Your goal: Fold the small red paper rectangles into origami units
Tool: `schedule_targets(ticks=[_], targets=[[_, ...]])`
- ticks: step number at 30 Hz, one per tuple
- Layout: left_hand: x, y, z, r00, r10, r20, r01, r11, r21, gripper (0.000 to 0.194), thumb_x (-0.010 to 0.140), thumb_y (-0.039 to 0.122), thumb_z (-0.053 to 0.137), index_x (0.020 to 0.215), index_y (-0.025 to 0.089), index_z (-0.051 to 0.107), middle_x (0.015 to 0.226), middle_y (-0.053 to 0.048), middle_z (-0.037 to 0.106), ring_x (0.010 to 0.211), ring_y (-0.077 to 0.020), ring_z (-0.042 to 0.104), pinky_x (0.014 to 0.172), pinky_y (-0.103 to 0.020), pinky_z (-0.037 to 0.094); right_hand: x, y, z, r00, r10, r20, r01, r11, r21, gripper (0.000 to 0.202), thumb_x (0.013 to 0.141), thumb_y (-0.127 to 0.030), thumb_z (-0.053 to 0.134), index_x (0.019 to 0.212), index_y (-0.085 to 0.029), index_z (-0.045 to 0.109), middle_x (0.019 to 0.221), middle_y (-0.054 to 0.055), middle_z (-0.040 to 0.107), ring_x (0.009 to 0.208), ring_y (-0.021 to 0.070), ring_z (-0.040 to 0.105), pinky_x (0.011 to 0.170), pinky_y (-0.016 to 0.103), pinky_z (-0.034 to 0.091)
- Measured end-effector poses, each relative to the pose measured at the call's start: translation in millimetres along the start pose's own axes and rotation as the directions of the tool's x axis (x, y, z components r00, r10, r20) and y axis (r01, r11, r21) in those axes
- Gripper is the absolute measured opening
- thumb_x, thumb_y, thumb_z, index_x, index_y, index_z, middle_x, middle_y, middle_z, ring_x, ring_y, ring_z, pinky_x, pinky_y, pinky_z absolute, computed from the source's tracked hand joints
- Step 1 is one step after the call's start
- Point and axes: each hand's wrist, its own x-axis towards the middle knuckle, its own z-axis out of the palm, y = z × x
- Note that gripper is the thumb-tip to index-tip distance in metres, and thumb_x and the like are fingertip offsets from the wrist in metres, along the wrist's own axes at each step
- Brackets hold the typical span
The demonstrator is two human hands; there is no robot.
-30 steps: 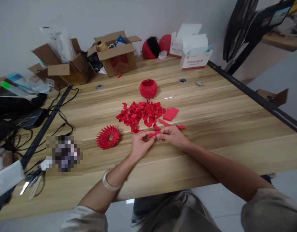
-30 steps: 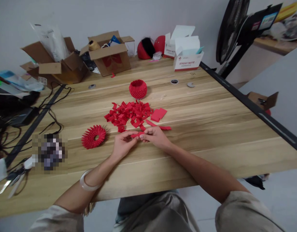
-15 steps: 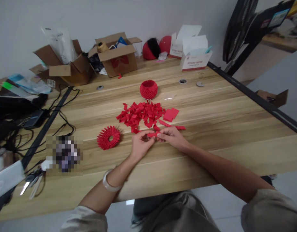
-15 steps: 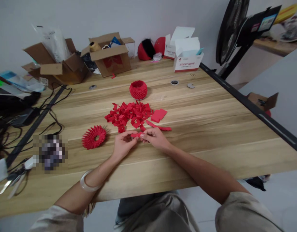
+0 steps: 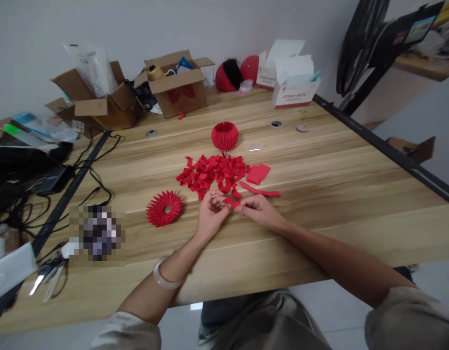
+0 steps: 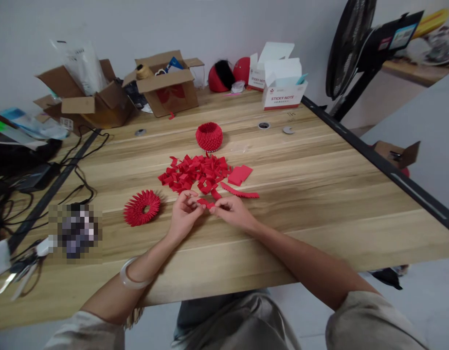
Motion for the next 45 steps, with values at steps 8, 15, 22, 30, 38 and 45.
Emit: schedule_targets(ticks=[8,15,22,30,38,45], targets=[[-0.6,0.9,1.0,0.998,-0.037,0.044,0.038,0.999,-0.001,0.040,0.058,0.018,0.072,0.086,0.019,0.044,0.065,0.003,0.063,0.055,-0.0066,0.056,0.055,-0.018,0.042,-0.3,-3.6,-1.0,0.997,-0.019,-0.079,0.029,0.991,0.129,0.028,0.067,-0.039,0.068,0.077,-0.016,0.056,0.065,0.000,0.060,0.059,0.0115,0.057,0.058,0.025,0.046],[0.8,2.2,-2.1,0.988,-0.126,0.093,0.126,0.992,0.011,0.037,0.058,0.022,0.075,0.084,0.017,0.049,0.068,0.000,0.065,0.059,-0.0098,0.062,0.061,-0.022,0.048,-0.9,-3.3,-2.8,0.976,-0.082,-0.204,0.107,0.988,0.114,0.026,0.070,-0.038,0.067,0.069,-0.016,0.054,0.061,0.001,0.060,0.055,0.0108,0.058,0.057,0.025,0.049],[2.1,2.7,-2.6,0.993,-0.111,0.041,0.109,0.992,0.066,0.022,0.057,0.021,0.075,0.073,0.013,0.062,0.063,-0.001,0.065,0.058,-0.0100,0.060,0.060,-0.022,0.049,-3.3,-1.1,-2.0,0.959,-0.187,-0.214,0.183,0.982,-0.041,0.016,0.073,-0.032,0.063,0.081,-0.018,0.065,0.074,0.004,0.068,0.064,0.0152,0.064,0.062,0.028,0.053],[1.7,2.5,-4.4,0.999,-0.050,0.005,0.050,0.994,0.095,0.011,0.061,0.023,0.071,0.068,0.015,0.066,0.051,0.003,0.059,0.046,-0.0077,0.051,0.048,-0.020,0.043,-5.4,-1.6,-6.5,0.881,-0.466,-0.085,0.402,0.831,-0.384,0.018,0.077,-0.020,0.056,0.080,-0.025,0.073,0.079,0.003,0.072,0.075,0.0175,0.068,0.069,0.029,0.055],[1.1,3.8,-3.2,0.999,-0.031,0.005,0.031,0.998,0.058,0.012,0.060,0.022,0.072,0.065,0.015,0.063,0.051,0.004,0.056,0.046,-0.0064,0.047,0.047,-0.019,0.038,-8.0,0.6,-6.3,0.790,-0.613,0.028,0.524,0.650,-0.551,0.020,0.083,-0.020,0.053,0.083,-0.023,0.073,0.083,0.003,0.072,0.074,0.0146,0.068,0.070,0.024,0.057],[-0.7,4.1,0.2,0.998,-0.053,-0.037,0.053,0.999,0.003,0.015,0.059,0.020,0.072,0.064,0.014,0.060,0.056,0.003,0.058,0.050,-0.0059,0.049,0.051,-0.018,0.039,-6.6,3.9,-8.8,0.618,-0.769,0.160,0.649,0.385,-0.657,0.020,0.085,-0.017,0.051,0.085,-0.020,0.070,0.085,0.003,0.072,0.077,0.0114,0.067,0.071,0.021,0.056]])
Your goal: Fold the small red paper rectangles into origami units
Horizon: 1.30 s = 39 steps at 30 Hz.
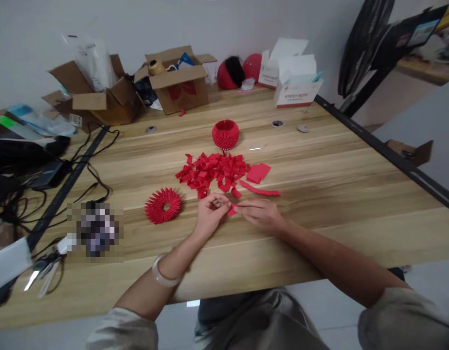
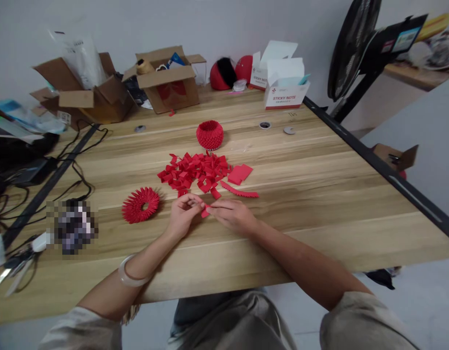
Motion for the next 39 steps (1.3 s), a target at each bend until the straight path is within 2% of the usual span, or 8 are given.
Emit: schedule_targets(ticks=[6,13,19,26,32,36,38,39], targets=[[-0.3,1.1,-0.8,0.998,-0.024,0.054,0.026,0.999,-0.022,0.017,0.057,0.020,0.073,0.067,0.014,0.061,0.059,0.001,0.061,0.054,-0.0082,0.054,0.056,-0.021,0.043,0.4,-0.2,1.3,0.996,0.005,-0.091,-0.010,0.998,-0.060,0.016,0.083,-0.014,0.055,0.083,-0.018,0.070,0.081,0.004,0.072,0.073,0.0105,0.067,0.070,0.018,0.056],[-1.3,1.5,-2.9,0.997,0.006,0.074,-0.010,0.999,0.044,0.015,0.060,0.021,0.070,0.065,0.014,0.057,0.055,0.002,0.058,0.049,-0.0083,0.051,0.051,-0.021,0.040,2.8,-3.8,-1.5,0.998,-0.042,-0.035,0.040,0.997,-0.071,0.017,0.085,-0.016,0.052,0.082,-0.019,0.068,0.079,0.003,0.071,0.070,0.0100,0.066,0.064,0.018,0.055],[-1.6,2.2,-2.2,0.995,0.057,0.081,-0.065,0.993,0.097,0.015,0.065,0.026,0.069,0.065,0.014,0.060,0.050,0.003,0.053,0.046,-0.0066,0.044,0.047,-0.020,0.033,4.2,-3.2,-2.7,0.999,-0.047,-0.022,0.046,0.997,-0.054,0.019,0.086,-0.016,0.050,0.079,-0.018,0.068,0.079,0.005,0.070,0.071,0.0104,0.065,0.066,0.019,0.055],[0.9,-0.3,-3.1,0.997,-0.005,0.078,0.006,1.000,-0.019,0.020,0.060,0.026,0.074,0.070,0.014,0.062,0.059,0.002,0.059,0.053,-0.0078,0.051,0.054,-0.021,0.041,3.3,-1.4,-2.6,0.999,-0.022,-0.037,0.020,0.999,-0.050,0.018,0.085,-0.015,0.050,0.082,-0.018,0.068,0.082,0.006,0.070,0.075,0.0118,0.066,0.069,0.021,0.055],[0.5,-2.3,-4.2,0.998,-0.002,0.057,0.001,1.000,0.016,0.018,0.061,0.026,0.074,0.068,0.014,0.062,0.056,0.001,0.060,0.050,-0.0084,0.052,0.052,-0.021,0.042,3.1,-2.4,-1.7,1.000,-0.023,-0.008,0.023,0.999,-0.022,0.016,0.083,-0.013,0.052,0.082,-0.016,0.068,0.082,0.008,0.069,0.075,0.0133,0.066,0.070,0.022,0.055],[0.8,-3.2,-5.7,0.999,0.025,0.038,-0.028,0.997,0.069,0.017,0.061,0.025,0.073,0.068,0.015,0.061,0.055,0.002,0.058,0.049,-0.0076,0.050,0.050,-0.020,0.040,1.6,-4.9,-2.3,0.995,0.095,0.017,-0.096,0.989,0.116,0.019,0.079,-0.013,0.053,0.088,-0.018,0.068,0.089,0.008,0.069,0.079,0.0136,0.066,0.071,0.023,0.055],[1.0,-2.5,-6.5,0.998,0.049,0.035,-0.052,0.994,0.095,0.016,0.062,0.025,0.072,0.068,0.015,0.061,0.055,0.003,0.057,0.049,-0.0073,0.048,0.050,-0.020,0.038,1.7,-6.1,-1.7,0.967,0.251,0.045,-0.254,0.932,0.260,0.019,0.078,-0.017,0.054,0.090,-0.019,0.068,0.088,0.007,0.069,0.079,0.0145,0.066,0.073,0.025,0.054],[0.9,-1.8,-6.7,0.998,0.057,0.036,-0.061,0.992,0.109,0.015,0.062,0.024,0.072,0.067,0.015,0.062,0.054,0.003,0.057,0.049,-0.0073,0.048,0.049,-0.020,0.038,2.1,-6.3,-1.0,0.931,0.357,0.077,-0.361,0.869,0.338,0.018,0.078,-0.020,0.056,0.090,-0.018,0.069,0.085,0.006,0.070,0.078,0.0151,0.066,0.073,0.026,0.054]])
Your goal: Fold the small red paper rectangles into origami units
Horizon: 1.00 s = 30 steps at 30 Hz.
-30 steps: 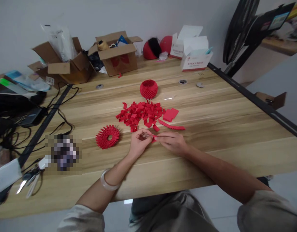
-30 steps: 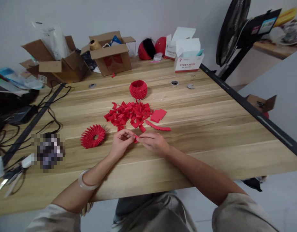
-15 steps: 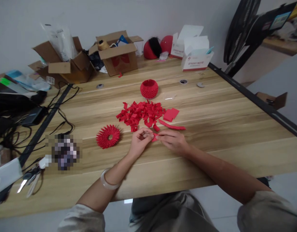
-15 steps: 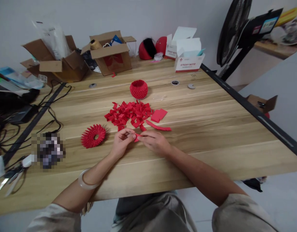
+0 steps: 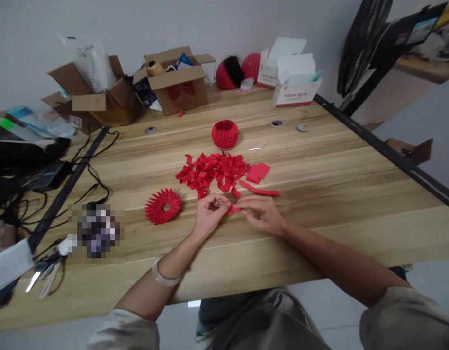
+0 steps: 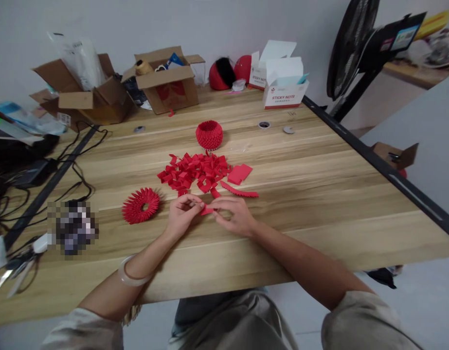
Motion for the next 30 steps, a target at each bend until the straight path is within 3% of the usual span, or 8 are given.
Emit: schedule_targets(ticks=[1,3,7,11,15,30], targets=[[-0.1,0.9,-0.1,1.000,0.005,0.003,-0.005,1.000,0.014,0.015,0.062,0.025,0.072,0.067,0.014,0.062,0.054,0.002,0.057,0.049,-0.0075,0.048,0.049,-0.020,0.038,0.6,0.2,1.0,0.991,0.131,0.006,-0.131,0.987,0.092,0.018,0.077,-0.024,0.058,0.090,-0.018,0.069,0.082,0.006,0.070,0.076,0.0156,0.066,0.071,0.027,0.054],[-0.6,3.1,0.1,1.000,0.005,0.012,-0.006,0.999,0.038,0.015,0.063,0.025,0.071,0.067,0.014,0.063,0.055,0.001,0.058,0.049,-0.0079,0.049,0.049,-0.020,0.038,2.5,1.4,3.0,0.930,0.361,0.069,-0.367,0.894,0.257,0.021,0.073,-0.032,0.064,0.087,-0.017,0.069,0.076,0.005,0.070,0.069,0.0157,0.066,0.065,0.027,0.054],[-1.6,5.6,1.9,0.999,0.002,0.034,-0.003,0.999,0.037,0.014,0.063,0.024,0.072,0.066,0.014,0.063,0.056,0.000,0.060,0.049,-0.0078,0.049,0.049,-0.020,0.038,6.9,4.5,3.9,0.822,0.524,0.222,-0.566,0.708,0.422,0.023,0.066,-0.036,0.070,0.073,-0.014,0.069,0.060,0.001,0.066,0.054,0.0113,0.060,0.055,0.023,0.050],[-1.1,4.2,2.8,0.997,-0.021,0.076,0.021,1.000,-0.004,0.014,0.061,0.024,0.073,0.067,0.014,0.064,0.061,-0.002,0.064,0.053,-0.0098,0.055,0.054,-0.023,0.044,10.2,3.1,0.8,0.772,0.584,0.250,-0.623,0.620,0.477,0.019,0.065,-0.032,0.070,0.066,-0.014,0.068,0.051,-0.001,0.062,0.047,0.0081,0.055,0.050,0.020,0.045],[-0.5,2.4,2.8,0.995,-0.045,0.086,0.050,0.998,-0.050,0.017,0.059,0.023,0.075,0.069,0.014,0.064,0.067,-0.004,0.067,0.059,-0.0116,0.059,0.061,-0.025,0.048,11.7,0.3,-0.2,0.755,0.608,0.246,-0.638,0.592,0.493,0.018,0.064,-0.031,0.071,0.063,-0.014,0.068,0.048,-0.001,0.061,0.045,0.0081,0.054,0.049,0.021,0.045],[-3.2,6.3,7.8,0.997,-0.064,-0.031,0.064,0.998,-0.005,0.024,0.060,0.027,0.073,0.066,0.015,0.053,0.049,0.006,0.051,0.045,-0.0057,0.044,0.047,-0.019,0.033,8.6,5.3,3.5,0.776,0.574,0.262,-0.621,0.618,0.482,0.018,0.065,-0.031,0.070,0.065,-0.013,0.068,0.049,-0.001,0.062,0.045,0.0079,0.054,0.048,0.020,0.045]])
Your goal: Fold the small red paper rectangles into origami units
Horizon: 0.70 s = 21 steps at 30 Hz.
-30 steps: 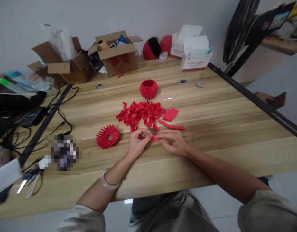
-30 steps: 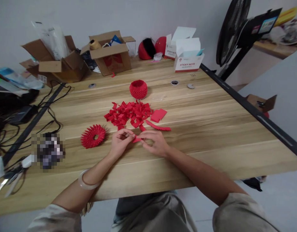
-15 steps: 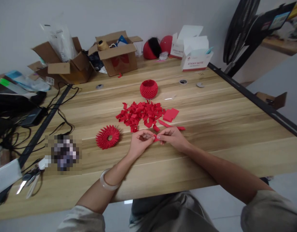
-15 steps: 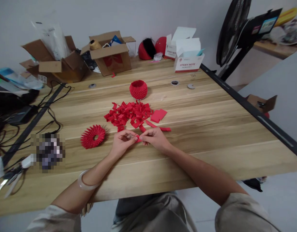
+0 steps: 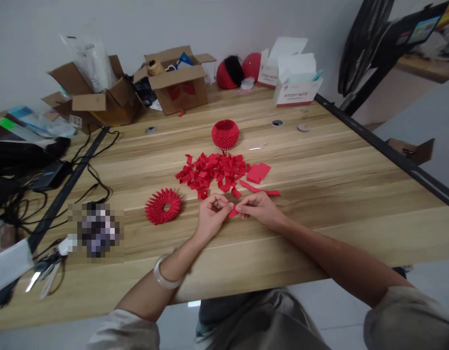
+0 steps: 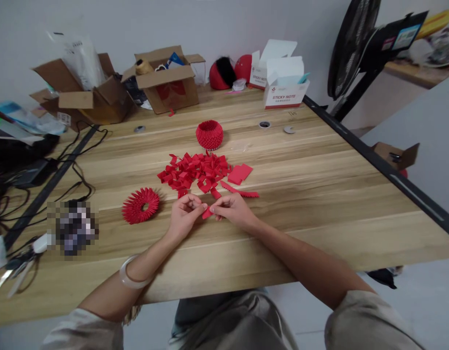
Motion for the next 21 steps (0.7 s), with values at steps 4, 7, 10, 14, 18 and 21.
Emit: schedule_targets(ticks=[4,7,10,14,18,21], targets=[[-0.4,-2.5,0.0,0.999,0.015,0.046,-0.014,1.000,-0.012,0.027,0.062,0.030,0.072,0.072,0.016,0.051,0.054,0.004,0.053,0.049,-0.0074,0.047,0.050,-0.020,0.036,0.9,0.0,-0.9,1.000,0.010,0.008,-0.010,1.000,-0.002,0.019,0.065,-0.032,0.071,0.063,-0.014,0.067,0.049,-0.001,0.061,0.046,0.0076,0.054,0.048,0.019,0.045],[-0.4,-3.4,0.0,0.996,0.064,0.069,-0.066,0.998,0.013,0.028,0.066,0.033,0.070,0.070,0.017,0.047,0.058,0.003,0.053,0.053,-0.0084,0.048,0.052,-0.021,0.036,1.1,0.1,-2.0,1.000,0.005,0.014,-0.005,1.000,-0.007,0.021,0.066,-0.034,0.070,0.063,-0.014,0.067,0.050,-0.001,0.061,0.046,0.0079,0.055,0.049,0.020,0.046],[-0.3,-3.4,-0.8,0.989,0.118,0.088,-0.125,0.989,0.080,0.026,0.069,0.032,0.068,0.068,0.017,0.047,0.060,0.002,0.054,0.055,-0.0088,0.048,0.053,-0.021,0.037,0.5,0.6,-2.5,0.999,-0.031,0.012,0.031,0.999,-0.037,0.022,0.066,-0.035,0.070,0.065,-0.013,0.067,0.052,0.000,0.062,0.048,0.0086,0.056,0.051,0.021,0.046],[-1.4,-2.7,-2.2,0.989,0.136,0.063,-0.143,0.980,0.140,0.021,0.070,0.028,0.068,0.068,0.016,0.051,0.057,0.002,0.055,0.050,-0.0076,0.046,0.050,-0.020,0.036,-0.3,1.9,-1.7,0.990,-0.135,-0.040,0.129,0.983,-0.132,0.020,0.068,-0.035,0.069,0.067,-0.015,0.069,0.057,0.002,0.064,0.051,0.0113,0.059,0.052,0.023,0.048],[-2.1,-3.8,-2.4,0.987,0.141,0.072,-0.146,0.987,0.061,0.018,0.067,0.025,0.070,0.071,0.015,0.055,0.073,-0.004,0.064,0.065,-0.0122,0.059,0.064,-0.025,0.046,0.7,4.4,-1.4,0.931,-0.343,-0.129,0.311,0.926,-0.216,0.015,0.064,-0.032,0.072,0.065,-0.017,0.070,0.081,0.006,0.067,0.073,0.0143,0.064,0.066,0.026,0.053],[0.0,-7.6,-3.2,0.985,0.169,0.033,-0.171,0.984,0.057,0.018,0.065,0.022,0.071,0.069,0.015,0.055,0.075,-0.004,0.062,0.069,-0.0125,0.059,0.068,-0.026,0.047,2.4,5.5,-1.3,0.931,-0.332,-0.153,0.308,0.937,-0.163,0.016,0.062,-0.032,0.073,0.067,-0.017,0.069,0.087,0.005,0.066,0.079,0.0142,0.064,0.071,0.027,0.054]])
